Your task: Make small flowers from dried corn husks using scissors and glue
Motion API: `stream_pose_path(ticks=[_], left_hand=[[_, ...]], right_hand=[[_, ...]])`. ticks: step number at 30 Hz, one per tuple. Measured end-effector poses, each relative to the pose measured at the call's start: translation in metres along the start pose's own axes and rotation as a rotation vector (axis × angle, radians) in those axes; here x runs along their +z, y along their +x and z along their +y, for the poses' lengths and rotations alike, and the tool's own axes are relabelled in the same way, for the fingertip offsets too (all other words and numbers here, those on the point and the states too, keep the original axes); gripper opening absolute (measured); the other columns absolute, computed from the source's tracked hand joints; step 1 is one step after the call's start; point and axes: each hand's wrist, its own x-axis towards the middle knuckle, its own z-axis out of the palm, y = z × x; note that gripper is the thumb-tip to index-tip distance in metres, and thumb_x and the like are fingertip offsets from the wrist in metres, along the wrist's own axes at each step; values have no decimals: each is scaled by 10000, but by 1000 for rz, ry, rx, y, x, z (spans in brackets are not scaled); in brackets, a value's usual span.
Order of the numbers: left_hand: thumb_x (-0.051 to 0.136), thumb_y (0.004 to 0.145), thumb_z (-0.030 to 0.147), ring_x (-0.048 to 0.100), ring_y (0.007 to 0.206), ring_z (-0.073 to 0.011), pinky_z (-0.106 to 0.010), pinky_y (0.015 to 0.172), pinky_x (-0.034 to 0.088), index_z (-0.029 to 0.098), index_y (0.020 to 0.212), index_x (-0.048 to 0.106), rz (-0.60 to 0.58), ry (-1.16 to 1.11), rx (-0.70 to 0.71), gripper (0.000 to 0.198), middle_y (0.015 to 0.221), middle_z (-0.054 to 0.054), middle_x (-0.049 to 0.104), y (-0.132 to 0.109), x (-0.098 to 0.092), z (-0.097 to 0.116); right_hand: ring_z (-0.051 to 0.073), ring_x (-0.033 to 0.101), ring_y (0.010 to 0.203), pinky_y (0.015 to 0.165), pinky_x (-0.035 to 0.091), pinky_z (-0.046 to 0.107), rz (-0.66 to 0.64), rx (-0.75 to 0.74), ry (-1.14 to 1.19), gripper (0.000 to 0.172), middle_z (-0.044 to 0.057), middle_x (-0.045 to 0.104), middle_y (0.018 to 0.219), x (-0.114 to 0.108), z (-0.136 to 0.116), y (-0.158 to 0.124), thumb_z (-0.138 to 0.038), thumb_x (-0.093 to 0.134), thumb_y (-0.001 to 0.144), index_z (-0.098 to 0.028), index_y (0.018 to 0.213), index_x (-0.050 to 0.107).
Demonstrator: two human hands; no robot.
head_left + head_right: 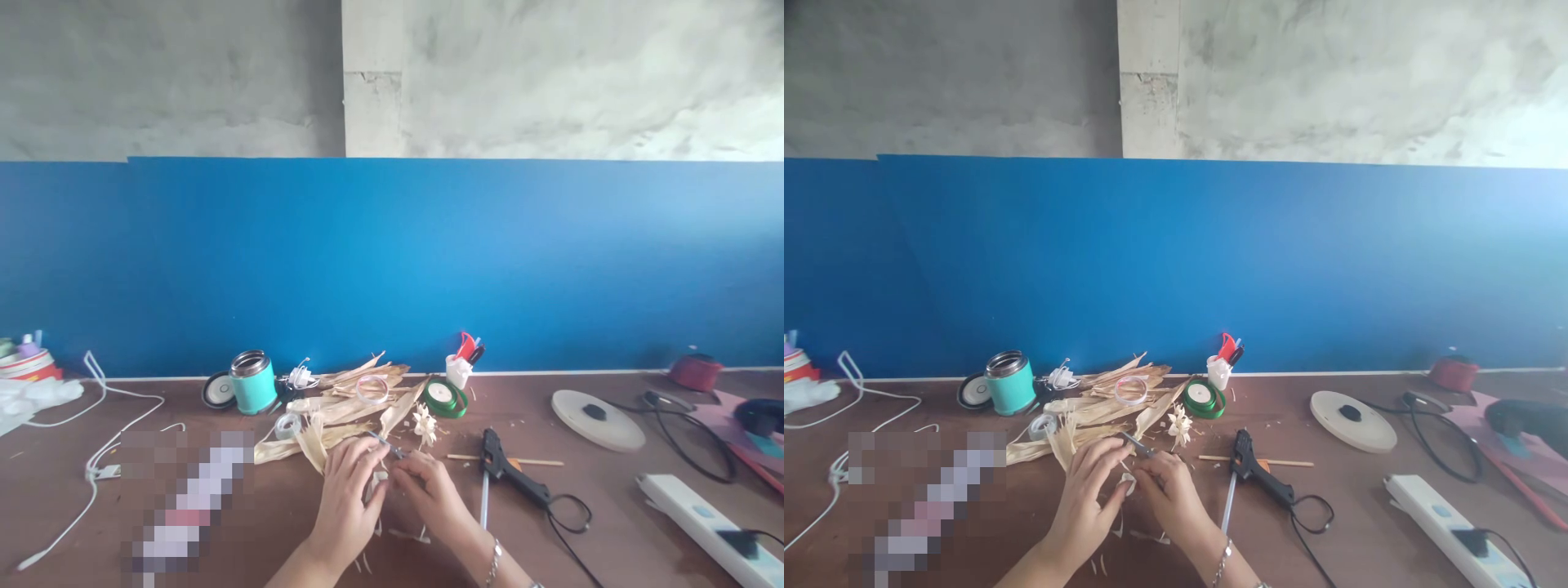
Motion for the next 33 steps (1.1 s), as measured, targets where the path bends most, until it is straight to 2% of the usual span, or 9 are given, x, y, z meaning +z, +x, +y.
stream_pose_path(ticks=[3,5,8,10,14,17,21,26,33], left_hand=[[515,802,72,454,1180,-271,-472,953,418,243,1335,373,55,68,40,578,1241,-120,523,-1,1,1],[492,803,44,421,1215,-274,-479,958,412,248,1334,372,69,97,74,581,1285,-124,490,-1,0,2],[474,818,43,451,1175,-264,-468,937,418,260,1105,565,46,113,93,371,1225,-92,538,2,-3,5],[495,832,83,504,1087,-249,-444,899,436,235,897,610,40,87,72,202,1097,-74,600,5,-5,6],[505,850,129,541,976,-226,-411,846,447,210,805,585,28,41,34,122,945,-57,628,8,-6,5],[499,853,126,542,965,-223,-406,842,435,208,820,583,24,45,20,122,935,-54,623,8,-5,5],[515,853,136,546,943,-220,-406,838,419,210,818,580,28,66,24,105,909,-46,622,8,-5,5],[527,847,149,548,921,-223,-400,818,416,211,805,578,14,67,37,91,895,-47,621,8,-6,8],[524,828,121,549,883,-215,-385,804,406,206,770,582,42,90,52,118,857,-40,613,9,-7,12]], right_hand=[[156,550,651,628,415,251,-24,35,80,331,32,621,665,1,2,-2,-372,486,878,-155,694,656],[154,551,655,629,427,249,-39,68,153,353,30,623,673,2,3,-2,-413,490,875,-150,705,651],[160,561,658,623,445,253,-49,117,244,383,34,632,678,3,5,-2,-461,499,860,-140,712,646],[164,568,654,620,453,259,-52,133,256,387,34,634,664,3,5,-2,-463,500,856,-138,703,644],[185,599,755,687,474,285,-29,82,210,198,56,666,821,0,2,-2,-293,515,847,-156,897,649],[209,576,876,778,450,331,21,-108,40,304,71,644,960,-1,-1,-3,-134,522,785,-206,1067,607],[191,566,807,746,393,330,20,-281,-187,259,35,650,847,-2,-3,-4,-94,509,821,-252,986,631],[158,544,664,673,339,296,96,-324,-311,141,-6,626,672,-2,-7,-3,-112,543,831,-218,782,621],[152,533,626,645,315,277,143,-356,-392,146,-5,603,620,0,-7,-2,-80,534,777,-188,695,587]])
